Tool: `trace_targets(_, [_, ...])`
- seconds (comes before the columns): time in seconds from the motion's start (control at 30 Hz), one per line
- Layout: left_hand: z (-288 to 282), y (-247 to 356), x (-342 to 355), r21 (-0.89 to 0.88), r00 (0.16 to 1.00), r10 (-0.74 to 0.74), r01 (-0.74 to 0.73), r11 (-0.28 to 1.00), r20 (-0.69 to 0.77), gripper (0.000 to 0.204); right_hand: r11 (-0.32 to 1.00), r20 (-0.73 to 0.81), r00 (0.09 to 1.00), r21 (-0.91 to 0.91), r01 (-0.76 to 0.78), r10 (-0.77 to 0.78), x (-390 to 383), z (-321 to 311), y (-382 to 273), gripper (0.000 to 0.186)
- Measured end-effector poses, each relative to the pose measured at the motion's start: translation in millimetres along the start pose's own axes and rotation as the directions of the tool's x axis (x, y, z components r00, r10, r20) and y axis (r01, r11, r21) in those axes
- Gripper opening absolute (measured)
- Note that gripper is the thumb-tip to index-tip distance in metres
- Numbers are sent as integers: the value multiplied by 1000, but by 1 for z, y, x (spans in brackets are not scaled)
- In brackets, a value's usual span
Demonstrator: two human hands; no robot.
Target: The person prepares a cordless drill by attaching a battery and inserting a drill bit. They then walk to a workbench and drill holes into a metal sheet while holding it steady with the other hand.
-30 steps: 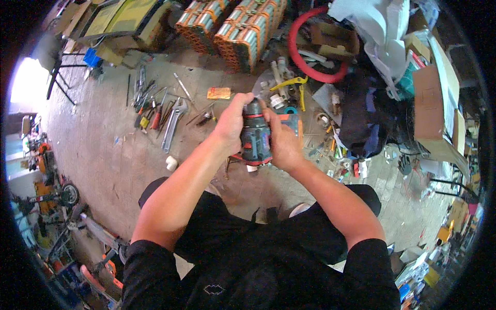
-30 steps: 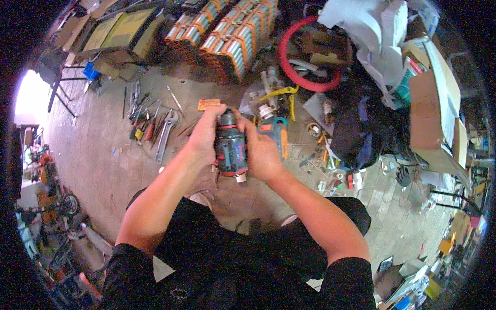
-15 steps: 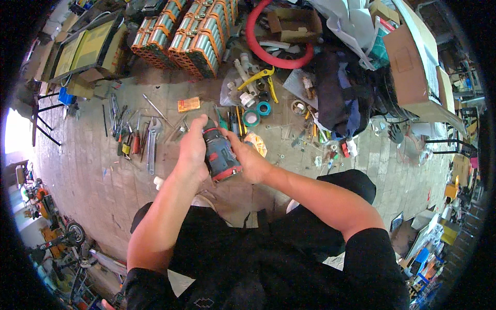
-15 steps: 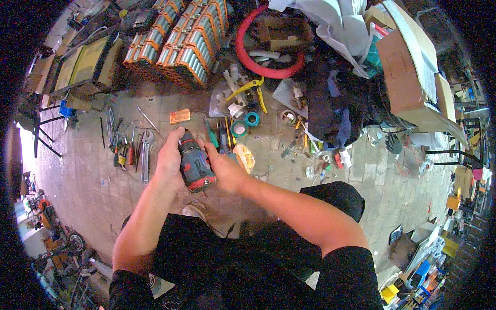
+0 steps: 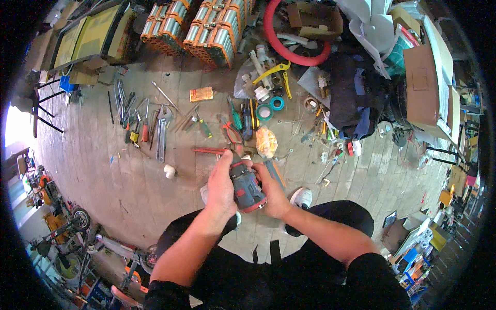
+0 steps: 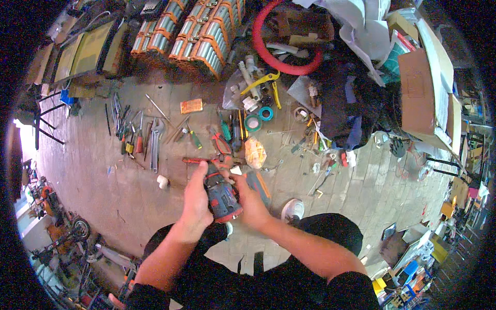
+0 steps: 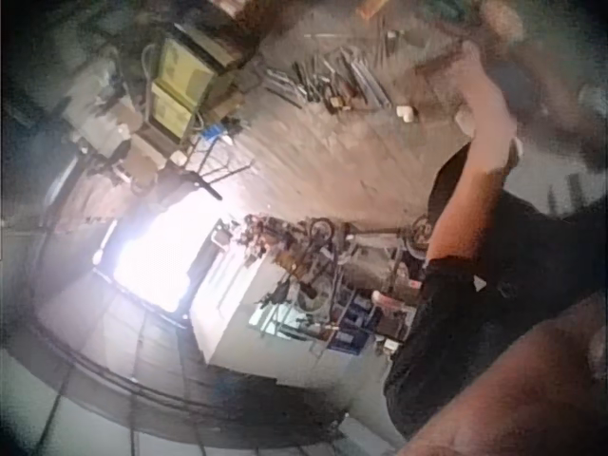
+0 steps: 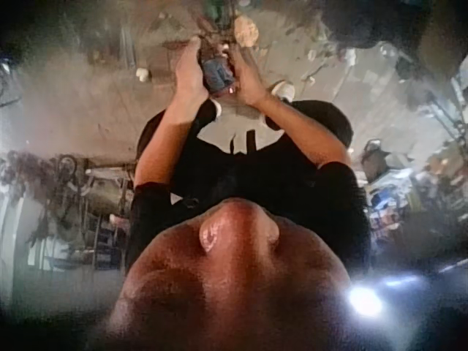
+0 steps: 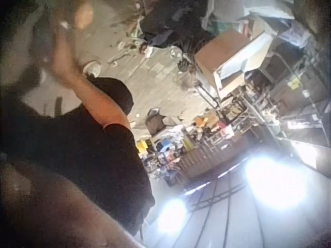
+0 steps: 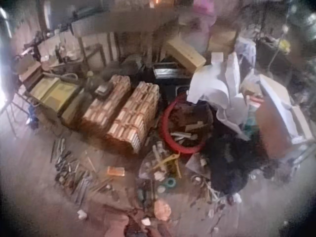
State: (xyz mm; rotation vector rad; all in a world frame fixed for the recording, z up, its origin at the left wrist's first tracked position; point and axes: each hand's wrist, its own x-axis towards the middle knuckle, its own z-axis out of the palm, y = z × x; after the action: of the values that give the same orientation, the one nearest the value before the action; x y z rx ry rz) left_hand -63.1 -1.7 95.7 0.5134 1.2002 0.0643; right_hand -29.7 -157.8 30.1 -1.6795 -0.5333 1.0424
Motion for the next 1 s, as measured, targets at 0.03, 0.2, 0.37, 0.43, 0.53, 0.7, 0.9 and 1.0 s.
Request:
trace_targets(0.03, [-7,-4,-3,-6,998,-58,58,998,28,45,1000,-22,1000,-11,-17,17,-9,6,-3,77])
trace_targets(0.2, [-46,-37,-16,-68,959,-284,284,956,12,48,992,-61,992,-47,-115,112,-56,26,-15,71])
trace_targets(0.37, [-83,-66,-89,-140,940,-338,328,934,-52,43,958,-18,958,8,-286,287,-140,46,-19,70])
trace_targets(0.43, [-78,-56,-134,-167,922,-380,364,916,-73,41,960,-37,960,-36,-279,278,-174,38,-69,64])
trace_targets(0.53, [-63,-37,-207,-151,919,-395,393,907,20,36,966,-64,969,-83,-243,238,-215,17,-144,56])
trace_targets(0.7, [-15,-3,-311,-74,936,-331,341,937,115,35,979,-89,984,-118,-167,157,-257,-27,-262,50])
trace_targets(0.9, [47,33,-408,46,908,-315,315,948,276,40,943,-84,996,-331,-28,0,-312,-88,-359,48])
trace_targets(1.0, [66,38,-436,126,875,-344,320,939,340,35,893,-127,992,-449,-36,-23,-341,-106,-390,48])
